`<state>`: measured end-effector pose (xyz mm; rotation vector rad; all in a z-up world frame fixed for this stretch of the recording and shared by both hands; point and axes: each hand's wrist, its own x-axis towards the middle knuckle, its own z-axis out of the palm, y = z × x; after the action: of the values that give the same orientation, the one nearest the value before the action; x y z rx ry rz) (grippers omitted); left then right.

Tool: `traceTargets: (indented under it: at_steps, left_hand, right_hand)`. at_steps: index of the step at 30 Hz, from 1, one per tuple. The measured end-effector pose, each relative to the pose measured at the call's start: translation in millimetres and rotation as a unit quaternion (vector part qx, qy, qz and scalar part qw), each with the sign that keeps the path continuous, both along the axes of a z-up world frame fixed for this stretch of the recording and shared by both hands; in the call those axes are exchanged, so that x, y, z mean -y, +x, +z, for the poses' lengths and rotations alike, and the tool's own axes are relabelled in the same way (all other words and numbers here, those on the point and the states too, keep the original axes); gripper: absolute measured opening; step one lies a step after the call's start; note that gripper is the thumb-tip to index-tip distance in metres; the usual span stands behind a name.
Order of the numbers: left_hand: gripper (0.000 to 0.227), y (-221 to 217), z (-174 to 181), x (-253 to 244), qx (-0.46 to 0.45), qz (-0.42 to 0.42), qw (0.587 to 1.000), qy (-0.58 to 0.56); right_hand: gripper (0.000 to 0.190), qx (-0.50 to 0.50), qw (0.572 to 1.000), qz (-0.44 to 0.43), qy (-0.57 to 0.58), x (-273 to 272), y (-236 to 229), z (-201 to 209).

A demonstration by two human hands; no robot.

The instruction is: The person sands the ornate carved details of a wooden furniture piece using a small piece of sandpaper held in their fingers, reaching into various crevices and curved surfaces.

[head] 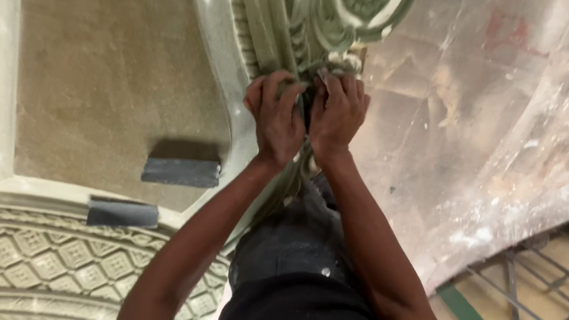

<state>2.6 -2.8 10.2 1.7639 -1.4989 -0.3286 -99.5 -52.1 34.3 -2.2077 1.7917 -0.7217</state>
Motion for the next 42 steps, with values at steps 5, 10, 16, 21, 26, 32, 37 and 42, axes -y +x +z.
traceTargets:
  at_steps: [5,10,16,21,26,32,37,42]
  left_hand:
    - [0.027,2.9,7.6,2.0,-0.029,-0.006,1.000,0.004]
    - [0.029,3.3,9.9,1.3,-0.049,-0.011,0.999,0.022]
    - [0.031,3.8,14.3,-0.5,-0.067,0.002,0.997,0.038]
    - [0.024,2.9,3.9,-3.6,-0.029,-0.003,0.999,0.011]
    - [0.027,-0.8,11.5,-0.5,-0.039,0.005,0.999,0.021]
    - [0.028,1.4,12.2,-3.0,-0.027,0.018,0.999,0.019]
    - [0.027,-3.4,16.6,2.5,0.001,0.031,1.000,0.004]
    - [0.029,-6.3,17.5,3.2,0.020,0.024,0.999,0.025]
  right_hand:
    - [0.027,-0.007,0.999,0.045,0.001,-13.8,-9.3,13.8]
    - [0.019,0.015,0.999,0.029,-0.039,8.8,5.1,-1.4]
    - [0.024,0.038,0.998,-0.010,0.050,-9.2,-1.5,0.8]
    - [0.011,0.104,0.993,-0.036,0.033,4.8,5.8,-8.8]
    - [0.014,0.034,0.997,0.054,0.045,-3.5,-12.0,12.9]
    - [0.010,0.046,0.996,0.073,0.036,-4.4,-14.8,10.7]
    - [0.008,-0.125,0.975,0.184,0.012,19.2,-68.4,31.9]
    - [0.010,0.023,0.951,0.302,0.056,65.1,-76.0,25.3]
